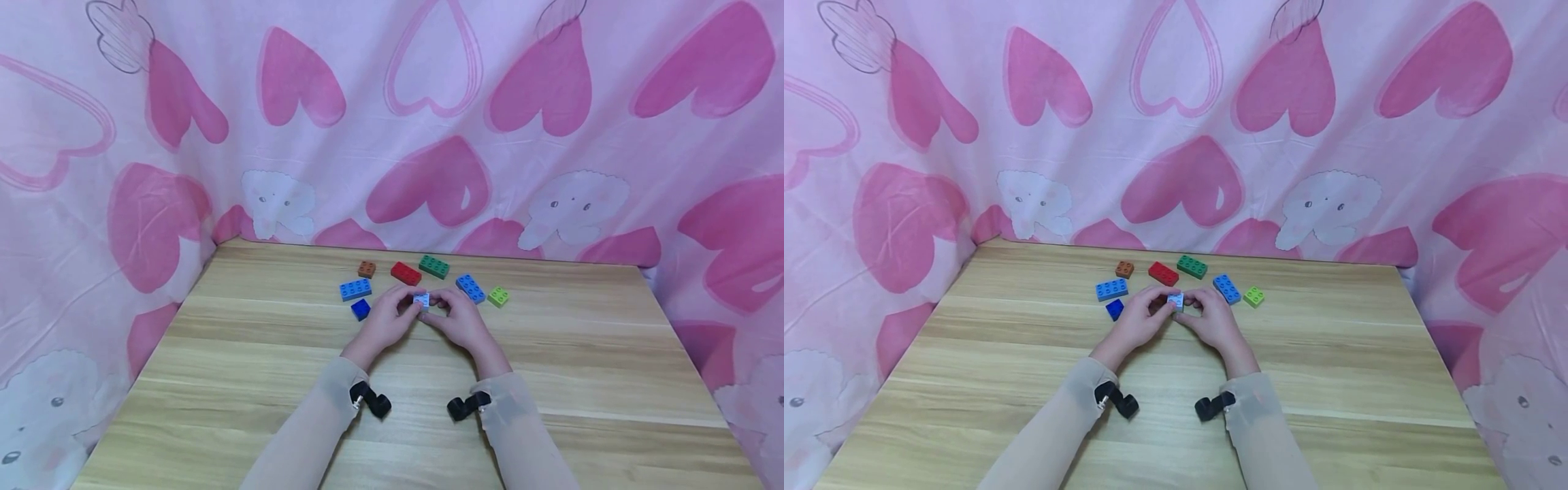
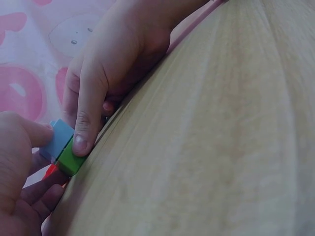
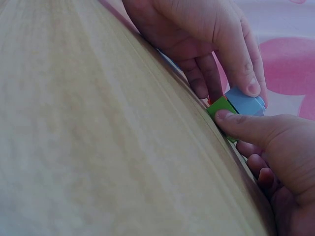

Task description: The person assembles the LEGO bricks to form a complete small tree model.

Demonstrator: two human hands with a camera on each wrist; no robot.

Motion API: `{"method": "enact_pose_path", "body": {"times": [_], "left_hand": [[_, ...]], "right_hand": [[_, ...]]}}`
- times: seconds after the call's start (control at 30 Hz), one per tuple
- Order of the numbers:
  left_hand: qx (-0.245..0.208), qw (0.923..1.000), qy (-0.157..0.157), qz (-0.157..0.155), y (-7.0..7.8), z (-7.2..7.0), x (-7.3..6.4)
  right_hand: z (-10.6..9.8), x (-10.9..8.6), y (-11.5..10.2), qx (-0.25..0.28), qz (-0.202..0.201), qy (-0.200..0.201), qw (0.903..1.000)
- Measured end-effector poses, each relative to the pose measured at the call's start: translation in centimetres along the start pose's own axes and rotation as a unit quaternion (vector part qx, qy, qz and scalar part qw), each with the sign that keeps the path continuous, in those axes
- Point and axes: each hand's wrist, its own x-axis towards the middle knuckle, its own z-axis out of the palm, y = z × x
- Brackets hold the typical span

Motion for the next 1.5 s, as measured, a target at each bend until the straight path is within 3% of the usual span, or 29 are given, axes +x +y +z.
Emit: {"method": "enact_pose_path", "body": {"times": [1.5], "left_hand": [[-0.011, 0.9996, -0.014, -0.021, 0.40, 0.03, -0.05]], "right_hand": [[0.02, 0.01, 0.39, 0.008, -0.019, 0.006, 0.9998]]}}
